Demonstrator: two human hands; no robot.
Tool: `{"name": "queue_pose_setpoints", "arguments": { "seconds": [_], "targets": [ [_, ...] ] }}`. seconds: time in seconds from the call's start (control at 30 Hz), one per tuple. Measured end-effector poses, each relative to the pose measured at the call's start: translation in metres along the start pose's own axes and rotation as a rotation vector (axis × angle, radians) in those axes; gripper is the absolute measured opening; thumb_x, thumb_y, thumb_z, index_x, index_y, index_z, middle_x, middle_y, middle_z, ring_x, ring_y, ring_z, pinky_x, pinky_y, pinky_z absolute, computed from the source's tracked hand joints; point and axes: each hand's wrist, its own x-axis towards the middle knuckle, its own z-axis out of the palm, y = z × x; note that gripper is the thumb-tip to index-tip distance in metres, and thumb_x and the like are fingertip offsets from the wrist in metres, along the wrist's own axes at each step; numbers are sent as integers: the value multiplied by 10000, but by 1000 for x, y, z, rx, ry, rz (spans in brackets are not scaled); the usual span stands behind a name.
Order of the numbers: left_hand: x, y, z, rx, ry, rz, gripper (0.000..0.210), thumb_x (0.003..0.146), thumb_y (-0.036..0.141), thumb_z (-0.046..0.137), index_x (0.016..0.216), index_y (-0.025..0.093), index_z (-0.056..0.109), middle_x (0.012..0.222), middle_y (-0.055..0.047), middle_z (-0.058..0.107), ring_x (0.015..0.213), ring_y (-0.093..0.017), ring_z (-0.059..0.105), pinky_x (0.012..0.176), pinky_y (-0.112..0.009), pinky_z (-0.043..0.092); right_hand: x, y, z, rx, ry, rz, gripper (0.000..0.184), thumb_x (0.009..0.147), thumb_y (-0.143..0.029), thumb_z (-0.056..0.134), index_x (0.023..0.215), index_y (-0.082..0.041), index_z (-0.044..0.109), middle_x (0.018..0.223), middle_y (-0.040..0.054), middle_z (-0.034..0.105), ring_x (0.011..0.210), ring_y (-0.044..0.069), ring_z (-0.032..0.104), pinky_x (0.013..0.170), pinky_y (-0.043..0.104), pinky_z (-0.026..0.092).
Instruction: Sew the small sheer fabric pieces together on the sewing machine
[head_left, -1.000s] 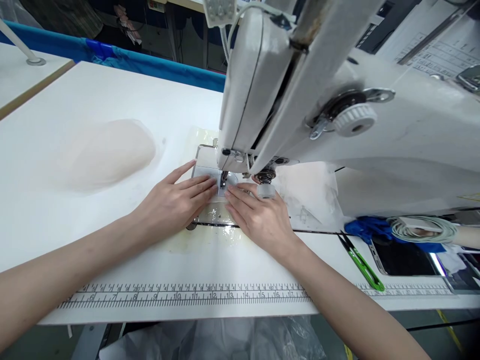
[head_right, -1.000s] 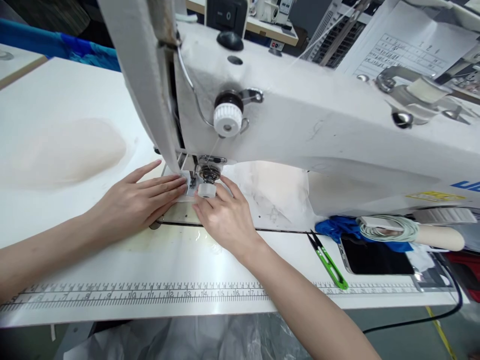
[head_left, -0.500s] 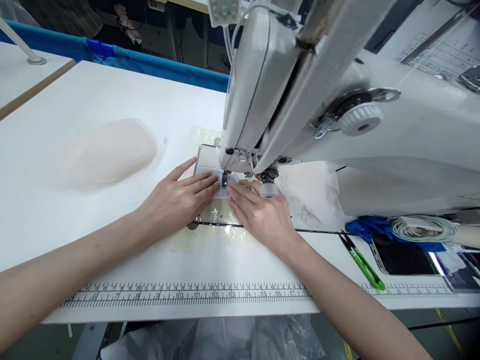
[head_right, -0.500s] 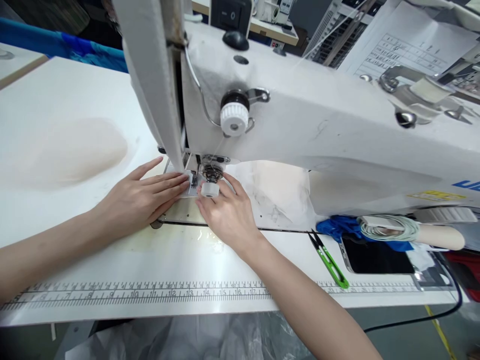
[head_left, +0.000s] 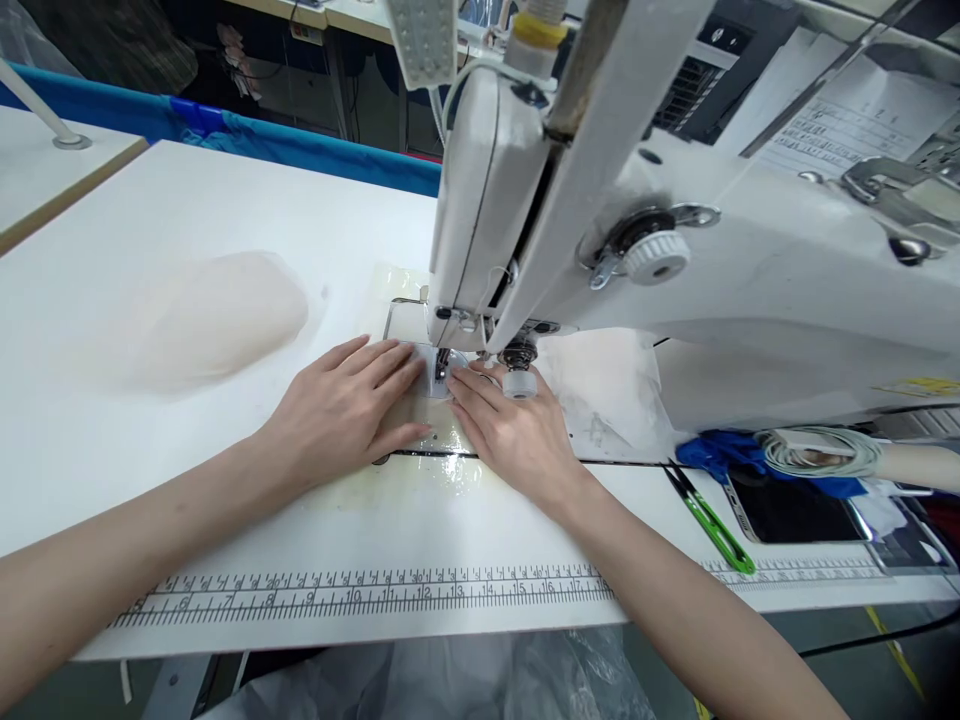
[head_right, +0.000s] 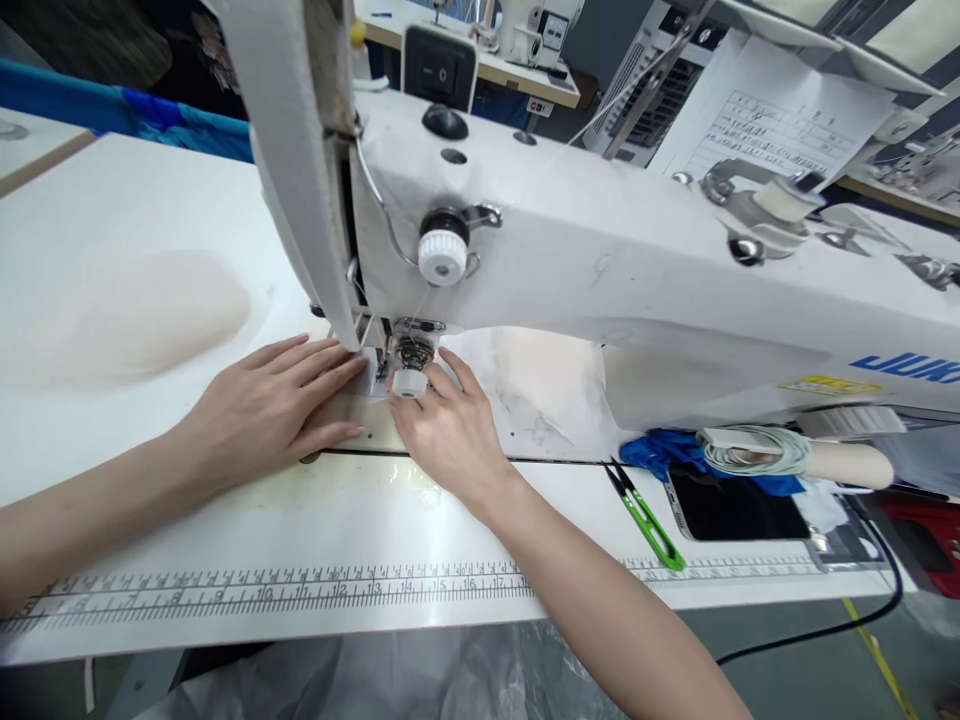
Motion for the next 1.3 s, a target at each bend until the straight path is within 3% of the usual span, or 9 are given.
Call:
{"name": "queue_pose_setpoints", "arguments": {
  "seconds": [0.17, 0.33, 0.4, 0.53, 0.63, 0.77, 0.93, 1.07, 1.3],
  "targets": [
    [0, -1, -15, 26, 135, 75, 239, 949, 378, 530, 866, 203, 672, 621, 23, 671, 531, -148, 618, 571, -332, 465, 0, -9, -8, 89, 52, 17, 351, 893, -5, 461, 1016, -206, 720, 1026, 3, 754, 919, 159, 661, 942, 354, 462],
    [6, -14, -8, -26, 39, 80, 286, 933, 149, 424, 1139, 170, 622, 1139, -83, 707, 1088, -239, 650, 955, -429, 476, 1, -20, -8, 232, -87, -64, 401, 940, -46, 405, 1277, -161, 589, 1345, 68, 611, 1240, 183, 546, 946, 331, 477],
    [6, -17, -6, -55, 3, 83, 312, 929, 155, 408, 1161, 174, 616, 1137, -73, 710, 1044, -231, 667, 999, -459, 449, 1, -20, -7, 238, -106, -60, 371, 939, -35, 387, 1187, -154, 635, 1260, 71, 662, 1189, 188, 577, 958, 338, 473],
    [4, -18, -9, -13, 158, 100, 139, 889, 204, 530, 929, 204, 664, 824, -5, 739, 725, -196, 681, 768, -400, 502, 1, -20, -7, 267, -17, -40, 355, 902, 19, 394, 921, -174, 692, 967, 17, 733, 914, 138, 651, 918, 301, 488],
    [5, -17, -9, -66, 149, 98, 185, 895, 154, 526, 1024, 188, 654, 986, -36, 749, 895, -211, 698, 841, -393, 505, 1, -23, -10, 277, 5, -65, 336, 915, 2, 412, 1022, -174, 678, 1042, 18, 727, 974, 138, 644, 906, 297, 494],
    [7, -15, -4, -200, 57, 145, 296, 938, 138, 461, 1182, 195, 618, 1203, -47, 698, 1094, -191, 659, 1024, -403, 451, 0, -24, -12, 244, 18, 3, 357, 888, 33, 417, 842, -203, 681, 805, -21, 719, 781, 123, 646, 858, 299, 508],
    [8, -10, 3, -259, -21, 124, 307, 975, 184, 421, 1198, 172, 632, 1232, -65, 681, 1126, -197, 642, 1012, -376, 476, -4, -18, -9, 196, -19, 56, 357, 894, 31, 407, 1079, -127, 668, 1087, 69, 714, 875, 158, 651, 701, 280, 517],
    [8, -5, 4, -234, -41, 92, 337, 996, 234, 387, 1223, 181, 631, 1218, -84, 675, 1074, -200, 659, 993, -376, 495, -2, -16, -10, 187, -102, 93, 219, 917, -60, 495, 977, -140, 690, 997, 90, 715, 840, 188, 633, 644, 306, 494],
    [5, -2, 4, -132, -46, 128, 315, 994, 307, 447, 1162, 178, 681, 1222, -109, 668, 1093, -244, 648, 918, -401, 508, 1, -16, -11, 186, -138, 110, 177, 952, -204, 511, 977, -133, 670, 1106, 114, 702, 963, 229, 632, 816, 359, 514]
  ]
}}
